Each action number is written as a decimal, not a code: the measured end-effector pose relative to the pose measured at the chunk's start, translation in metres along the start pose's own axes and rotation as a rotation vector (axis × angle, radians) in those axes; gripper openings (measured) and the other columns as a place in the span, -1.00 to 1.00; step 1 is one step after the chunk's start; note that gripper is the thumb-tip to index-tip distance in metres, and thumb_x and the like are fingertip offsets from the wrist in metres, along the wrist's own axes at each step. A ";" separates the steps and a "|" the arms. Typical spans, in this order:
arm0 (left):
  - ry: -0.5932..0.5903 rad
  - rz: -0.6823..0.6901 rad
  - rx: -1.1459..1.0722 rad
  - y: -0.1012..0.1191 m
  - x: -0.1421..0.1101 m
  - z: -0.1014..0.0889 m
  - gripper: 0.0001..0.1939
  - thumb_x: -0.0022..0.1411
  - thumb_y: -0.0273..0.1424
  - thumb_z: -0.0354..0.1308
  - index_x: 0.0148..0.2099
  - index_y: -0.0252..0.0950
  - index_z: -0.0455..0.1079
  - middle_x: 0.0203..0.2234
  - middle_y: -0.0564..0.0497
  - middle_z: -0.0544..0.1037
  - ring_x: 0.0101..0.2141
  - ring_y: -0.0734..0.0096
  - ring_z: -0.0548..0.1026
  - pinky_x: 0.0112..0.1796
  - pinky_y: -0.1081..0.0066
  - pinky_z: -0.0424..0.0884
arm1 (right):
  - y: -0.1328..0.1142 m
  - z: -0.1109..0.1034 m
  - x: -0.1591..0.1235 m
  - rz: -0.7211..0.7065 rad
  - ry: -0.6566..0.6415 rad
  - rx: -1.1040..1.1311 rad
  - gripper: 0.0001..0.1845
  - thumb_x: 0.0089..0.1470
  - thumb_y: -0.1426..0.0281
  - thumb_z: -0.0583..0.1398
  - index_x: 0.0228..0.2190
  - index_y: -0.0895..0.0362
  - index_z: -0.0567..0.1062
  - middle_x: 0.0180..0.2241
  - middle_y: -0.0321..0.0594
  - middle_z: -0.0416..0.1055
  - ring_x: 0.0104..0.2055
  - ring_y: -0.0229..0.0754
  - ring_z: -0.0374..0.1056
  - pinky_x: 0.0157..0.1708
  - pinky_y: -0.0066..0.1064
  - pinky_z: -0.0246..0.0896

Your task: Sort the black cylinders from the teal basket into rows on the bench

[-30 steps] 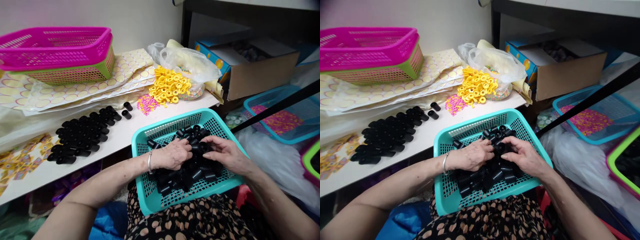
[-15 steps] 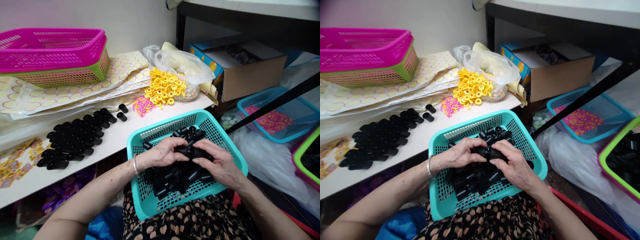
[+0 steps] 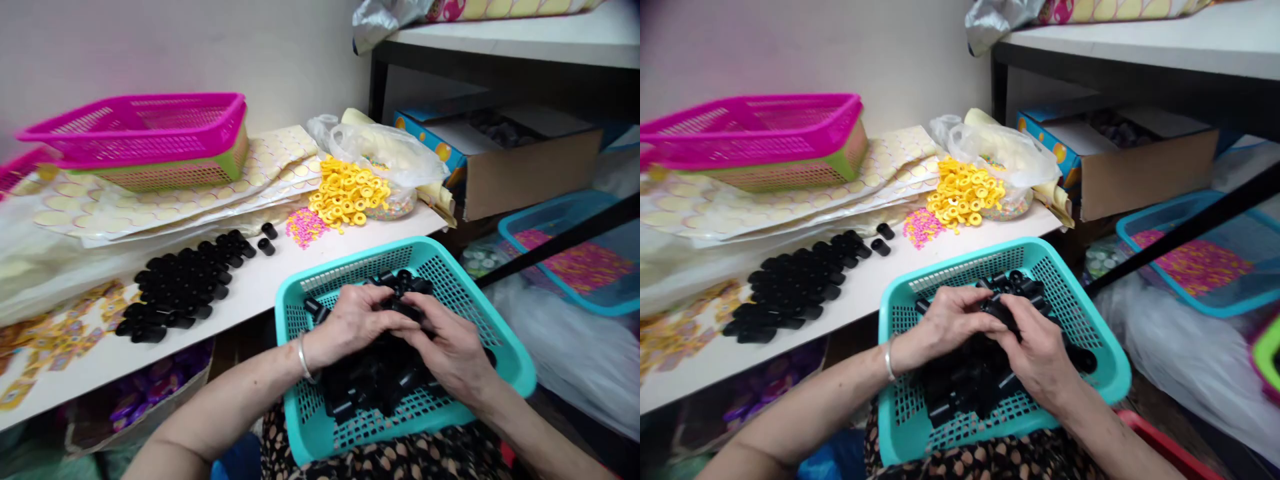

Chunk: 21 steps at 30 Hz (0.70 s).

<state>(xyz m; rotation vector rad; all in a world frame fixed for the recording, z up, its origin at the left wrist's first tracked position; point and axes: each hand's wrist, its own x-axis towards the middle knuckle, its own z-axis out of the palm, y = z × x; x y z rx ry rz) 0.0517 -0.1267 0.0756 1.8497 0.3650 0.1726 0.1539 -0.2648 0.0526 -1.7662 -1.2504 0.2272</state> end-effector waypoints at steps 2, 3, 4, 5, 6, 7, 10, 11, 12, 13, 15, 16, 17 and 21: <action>0.107 0.097 0.151 0.003 -0.005 0.007 -0.69 0.14 -0.18 0.15 -0.17 -0.29 0.42 -0.42 -0.01 0.47 -0.39 0.34 0.40 -0.34 0.36 0.35 | 0.001 0.012 -0.002 0.107 0.060 0.052 -0.57 0.05 0.47 0.14 -0.01 0.05 0.30 -0.08 -0.12 0.41 -0.07 -0.05 0.39 -0.03 -0.13 0.34; 0.152 0.143 0.228 0.004 -0.008 0.009 -0.68 0.19 -0.21 0.11 -0.10 -0.30 0.39 -0.38 -0.05 0.47 -0.36 0.32 0.40 -0.30 0.33 0.37 | 0.001 0.016 -0.001 0.125 0.051 0.099 -0.52 0.05 0.49 0.13 0.03 0.03 0.26 -0.02 -0.11 0.38 -0.01 -0.04 0.36 0.01 -0.10 0.31; 0.182 0.184 0.293 0.005 -0.010 0.009 -0.68 0.22 -0.25 0.06 -0.04 -0.30 0.35 -0.34 -0.08 0.46 -0.34 0.31 0.40 -0.28 0.32 0.38 | 0.000 0.020 0.000 0.126 0.017 0.164 -0.46 0.05 0.49 0.12 0.08 0.01 0.20 0.04 -0.11 0.33 0.05 -0.05 0.31 0.04 -0.10 0.28; 0.200 0.220 0.344 0.005 -0.012 0.006 -0.69 0.25 -0.29 0.03 -0.01 -0.30 0.32 -0.32 -0.10 0.45 -0.32 0.31 0.40 -0.27 0.32 0.39 | -0.001 0.021 0.002 0.117 -0.041 0.242 -0.40 0.05 0.49 0.12 0.13 -0.02 0.14 0.10 -0.12 0.27 0.10 -0.06 0.27 0.05 -0.12 0.28; 0.223 0.250 0.382 0.005 -0.014 -0.001 -0.71 0.26 -0.32 0.01 0.00 -0.29 0.32 -0.30 -0.10 0.45 -0.30 0.31 0.41 -0.26 0.32 0.39 | -0.003 0.020 0.006 0.104 -0.100 0.312 -0.36 0.06 0.48 0.13 0.15 -0.04 0.09 0.14 -0.13 0.21 0.14 -0.07 0.23 0.06 -0.15 0.28; 0.265 0.266 0.413 0.004 -0.015 -0.010 -0.72 0.26 -0.33 0.02 -0.01 -0.28 0.33 -0.30 -0.09 0.46 -0.30 0.32 0.41 -0.25 0.33 0.39 | -0.003 0.017 0.011 0.092 -0.145 0.352 -0.34 0.06 0.45 0.15 0.16 -0.06 0.07 0.17 -0.15 0.16 0.16 -0.07 0.19 0.06 -0.17 0.28; 0.565 0.181 0.529 -0.012 -0.016 -0.054 -0.71 0.18 -0.31 0.12 -0.05 -0.26 0.35 -0.31 -0.08 0.49 -0.29 0.29 0.43 -0.22 0.28 0.39 | 0.003 0.001 0.026 0.100 -0.109 0.273 -0.45 0.02 0.35 0.21 0.07 -0.03 0.25 0.19 -0.15 0.11 0.14 0.00 0.19 0.05 -0.12 0.29; 0.670 0.101 0.588 -0.020 -0.016 -0.072 -0.72 0.16 -0.32 0.14 -0.07 -0.27 0.36 -0.31 -0.08 0.49 -0.29 0.27 0.43 -0.22 0.26 0.38 | 0.010 -0.005 0.030 0.116 -0.064 0.223 -0.52 0.01 0.30 0.23 0.00 -0.01 0.32 0.18 -0.14 0.13 0.09 0.01 0.24 0.03 -0.11 0.31; 0.735 0.012 0.656 -0.029 -0.016 -0.088 -0.74 0.14 -0.36 0.14 -0.10 -0.29 0.38 -0.32 -0.08 0.49 -0.31 0.26 0.43 -0.23 0.25 0.38 | 0.017 -0.010 0.033 0.142 -0.025 0.185 -0.59 0.00 0.26 0.23 -0.08 0.02 0.38 0.15 -0.13 0.16 0.03 0.01 0.30 -0.01 -0.10 0.34; 0.763 -0.059 0.734 -0.039 -0.016 -0.104 -0.79 0.12 -0.40 0.13 -0.16 -0.31 0.39 -0.32 -0.10 0.48 -0.31 0.25 0.43 -0.25 0.25 0.38 | 0.025 -0.014 0.034 0.173 0.001 0.160 -0.63 -0.01 0.22 0.23 -0.13 0.03 0.40 0.12 -0.13 0.20 -0.05 -0.01 0.35 -0.07 -0.11 0.38; 0.753 -0.128 0.923 -0.056 -0.015 -0.130 -0.85 0.11 -0.44 0.11 -0.25 -0.34 0.42 -0.23 -0.19 0.46 -0.23 0.16 0.42 -0.22 0.23 0.37 | 0.042 -0.018 0.034 0.224 0.010 0.121 -0.65 -0.02 0.17 0.22 -0.18 0.04 0.42 0.06 -0.12 0.25 -0.18 -0.06 0.40 -0.18 -0.15 0.43; 0.729 -0.131 1.026 -0.062 -0.014 -0.139 -0.85 0.10 -0.43 0.10 -0.26 -0.35 0.42 -0.14 -0.23 0.43 -0.14 0.08 0.39 -0.17 0.19 0.34 | 0.048 -0.018 0.032 0.233 -0.001 0.098 -0.64 -0.02 0.16 0.22 -0.18 0.04 0.42 0.05 -0.12 0.27 -0.20 -0.07 0.40 -0.20 -0.17 0.43; 0.697 -0.123 1.128 -0.068 -0.013 -0.147 -0.84 0.11 -0.42 0.10 -0.25 -0.34 0.43 -0.05 -0.26 0.38 -0.04 0.00 0.33 -0.11 0.13 0.30 | 0.054 -0.018 0.030 0.234 -0.022 0.077 -0.64 -0.02 0.16 0.21 -0.18 0.04 0.42 0.04 -0.12 0.27 -0.19 -0.06 0.40 -0.21 -0.17 0.42; 0.535 -0.122 1.412 -0.081 -0.003 -0.170 -0.79 0.15 -0.35 0.05 -0.18 -0.28 0.43 0.15 -0.24 0.20 0.21 -0.20 -0.04 0.04 -0.10 0.05 | 0.059 -0.022 0.021 0.203 -0.093 0.050 -0.71 -0.01 0.22 0.22 -0.23 0.07 0.43 0.00 -0.11 0.28 -0.05 0.00 0.32 -0.17 -0.19 0.37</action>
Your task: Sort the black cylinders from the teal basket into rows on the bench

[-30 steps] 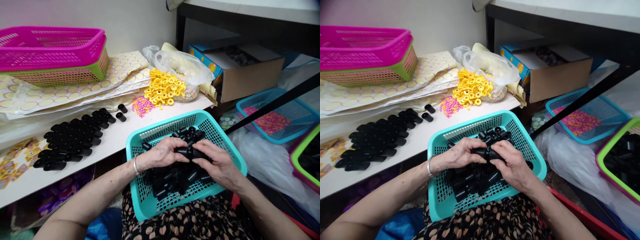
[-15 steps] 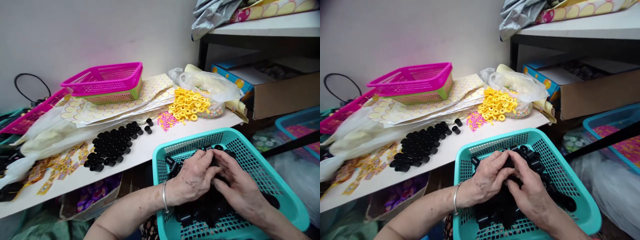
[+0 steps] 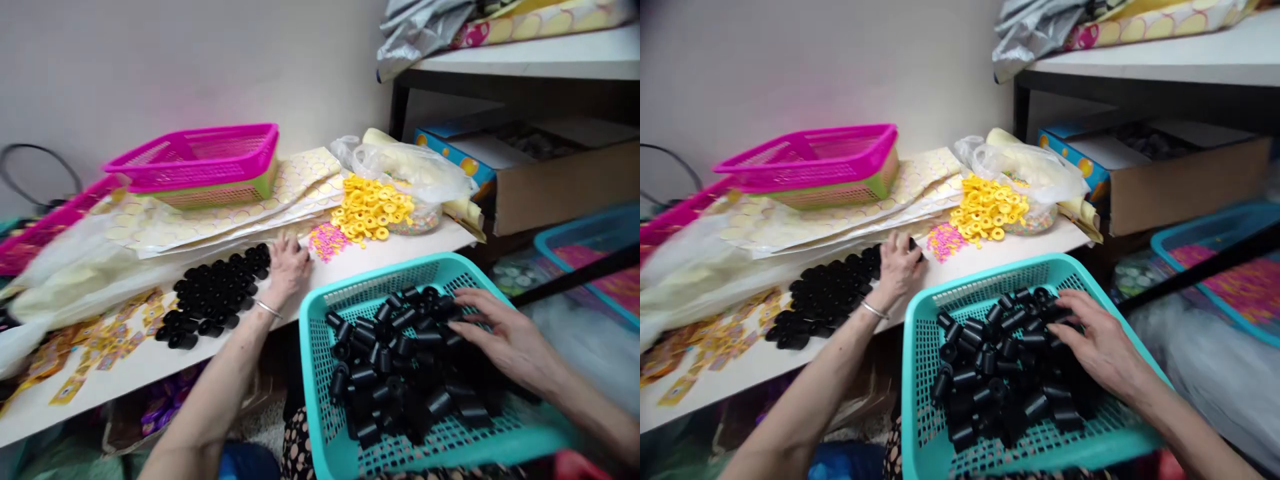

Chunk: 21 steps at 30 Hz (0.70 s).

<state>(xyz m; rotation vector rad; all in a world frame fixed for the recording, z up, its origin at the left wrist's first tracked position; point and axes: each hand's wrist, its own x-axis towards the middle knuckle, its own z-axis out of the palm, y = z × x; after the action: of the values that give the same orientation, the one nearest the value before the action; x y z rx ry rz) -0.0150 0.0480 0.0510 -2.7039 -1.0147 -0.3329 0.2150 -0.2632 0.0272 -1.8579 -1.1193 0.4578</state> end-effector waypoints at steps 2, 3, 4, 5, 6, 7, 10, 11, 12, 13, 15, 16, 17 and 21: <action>-0.045 0.020 0.044 -0.007 0.012 0.009 -0.76 0.16 -0.34 0.03 -0.16 -0.29 0.41 0.19 -0.23 0.13 0.23 -0.21 -0.11 0.05 -0.14 0.01 | -0.001 -0.007 -0.004 -0.002 -0.034 -0.002 -0.75 -0.02 0.28 0.22 -0.25 0.07 0.42 -0.03 -0.11 0.30 -0.02 0.00 0.29 -0.15 -0.20 0.35; -0.075 0.039 0.037 -0.011 0.019 0.014 -0.73 0.17 -0.33 0.01 -0.12 -0.30 0.38 0.20 -0.25 0.10 0.22 -0.19 -0.09 0.04 -0.13 0.02 | -0.001 -0.011 -0.006 0.007 -0.051 -0.007 -0.76 -0.03 0.30 0.23 -0.25 0.07 0.41 -0.04 -0.12 0.31 -0.02 0.00 0.28 -0.15 -0.20 0.34; -0.103 0.049 0.024 -0.014 0.025 0.020 -0.70 0.18 -0.33 -0.01 -0.07 -0.32 0.36 0.19 -0.27 0.12 0.21 -0.18 -0.04 0.04 -0.14 0.01 | 0.000 -0.015 -0.008 0.022 -0.065 -0.011 -0.76 -0.03 0.32 0.22 -0.25 0.06 0.40 -0.04 -0.12 0.31 -0.02 -0.02 0.28 -0.14 -0.19 0.33; -0.127 0.067 0.008 -0.018 0.030 0.026 -0.66 0.19 -0.34 -0.03 -0.01 -0.33 0.31 0.16 -0.30 0.16 0.19 -0.17 0.01 0.03 -0.15 0.02 | 0.001 -0.019 -0.010 0.033 -0.076 -0.013 -0.76 -0.02 0.33 0.22 -0.24 0.06 0.39 -0.05 -0.13 0.31 -0.03 -0.03 0.29 -0.14 -0.20 0.33; -0.140 0.078 -0.002 -0.021 0.034 0.031 -0.62 0.19 -0.36 -0.04 0.04 -0.36 0.26 0.13 -0.32 0.20 0.16 -0.17 0.07 0.02 -0.15 0.03 | 0.003 -0.022 -0.013 0.041 -0.088 -0.014 -0.77 -0.01 0.35 0.21 -0.24 0.07 0.39 -0.06 -0.13 0.31 -0.04 -0.04 0.29 -0.15 -0.21 0.33; -0.144 0.084 -0.002 -0.023 0.037 0.034 -0.59 0.19 -0.38 -0.05 0.08 -0.37 0.22 0.09 -0.33 0.24 0.13 -0.15 0.11 0.00 -0.15 0.05 | 0.004 -0.025 -0.016 0.044 -0.100 -0.016 -0.78 0.00 0.36 0.20 -0.24 0.07 0.38 -0.07 -0.13 0.31 -0.05 -0.06 0.30 -0.16 -0.22 0.33; -0.130 0.090 0.047 -0.028 0.036 0.034 -0.64 0.23 -0.40 -0.11 0.05 -0.39 0.22 0.00 -0.24 0.32 0.06 -0.07 0.17 -0.02 -0.11 0.06 | 0.005 -0.028 -0.025 0.011 -0.121 -0.082 -0.82 0.04 0.40 0.16 -0.24 0.09 0.39 -0.10 -0.11 0.33 -0.06 -0.07 0.30 -0.15 -0.22 0.32; -0.127 0.093 0.063 -0.028 0.034 0.032 -0.68 0.26 -0.40 -0.15 0.00 -0.39 0.24 -0.03 -0.18 0.33 0.05 -0.03 0.17 -0.01 -0.11 0.04 | 0.004 -0.028 -0.026 -0.020 -0.118 -0.134 -0.83 0.05 0.41 0.15 -0.25 0.10 0.40 -0.11 -0.11 0.35 -0.06 -0.06 0.30 -0.12 -0.19 0.29; -0.124 0.092 0.071 -0.028 0.033 0.030 -0.70 0.28 -0.40 -0.18 -0.04 -0.38 0.26 -0.05 -0.14 0.34 0.04 0.00 0.17 0.00 -0.11 0.01 | 0.001 -0.026 -0.026 -0.061 -0.120 -0.198 -0.84 0.06 0.42 0.13 -0.25 0.10 0.41 -0.10 -0.10 0.36 -0.05 -0.05 0.29 -0.09 -0.16 0.26; -0.121 0.091 0.072 -0.027 0.031 0.029 -0.71 0.30 -0.39 -0.20 -0.08 -0.38 0.27 -0.07 -0.11 0.34 0.03 0.02 0.17 0.01 -0.12 -0.01 | -0.002 -0.024 -0.025 -0.106 -0.134 -0.268 -0.84 0.07 0.44 0.12 -0.26 0.10 0.42 -0.10 -0.10 0.37 -0.05 -0.05 0.27 -0.06 -0.14 0.23; -0.115 0.086 0.070 -0.024 0.030 0.025 -0.72 0.30 -0.38 -0.19 -0.09 -0.37 0.28 -0.08 -0.11 0.34 0.03 0.01 0.17 0.01 -0.16 -0.04 | -0.013 -0.016 -0.021 -0.190 -0.210 -0.400 -0.82 0.08 0.48 0.09 -0.26 0.11 0.43 -0.11 -0.11 0.38 -0.05 -0.04 0.24 -0.06 -0.15 0.20; -0.107 0.079 0.071 -0.022 0.030 0.023 -0.72 0.30 -0.36 -0.15 -0.07 -0.37 0.28 -0.07 -0.14 0.34 0.04 -0.03 0.17 0.00 -0.18 -0.04 | -0.019 -0.011 -0.017 -0.225 -0.273 -0.458 -0.81 0.08 0.50 0.07 -0.26 0.11 0.43 -0.11 -0.11 0.39 -0.05 -0.05 0.22 -0.08 -0.17 0.20; -0.098 0.076 0.073 -0.019 0.030 0.020 -0.70 0.28 -0.34 -0.11 -0.03 -0.38 0.28 -0.04 -0.18 0.33 0.05 -0.08 0.15 0.00 -0.20 -0.03 | -0.025 -0.006 -0.013 -0.252 -0.344 -0.512 -0.79 0.08 0.51 0.06 -0.26 0.12 0.43 -0.13 -0.12 0.39 -0.07 -0.05 0.21 -0.10 -0.20 0.20; 0.001 0.092 0.041 -0.001 0.031 -0.002 -0.46 0.24 -0.20 -0.02 0.16 -0.42 0.14 0.11 -0.31 0.18 0.14 -0.26 0.02 0.01 -0.20 0.00 | -0.036 0.015 0.001 -0.302 -0.556 -0.706 -0.74 0.00 0.58 0.04 -0.27 0.14 0.41 -0.24 -0.11 0.38 -0.17 -0.06 0.20 -0.21 -0.25 0.15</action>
<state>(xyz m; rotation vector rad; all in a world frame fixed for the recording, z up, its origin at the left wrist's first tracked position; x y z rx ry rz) 0.0069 0.0677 0.0623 -2.7026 -0.8837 -0.2926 0.1864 -0.2480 0.0491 -2.1464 -2.1143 0.4482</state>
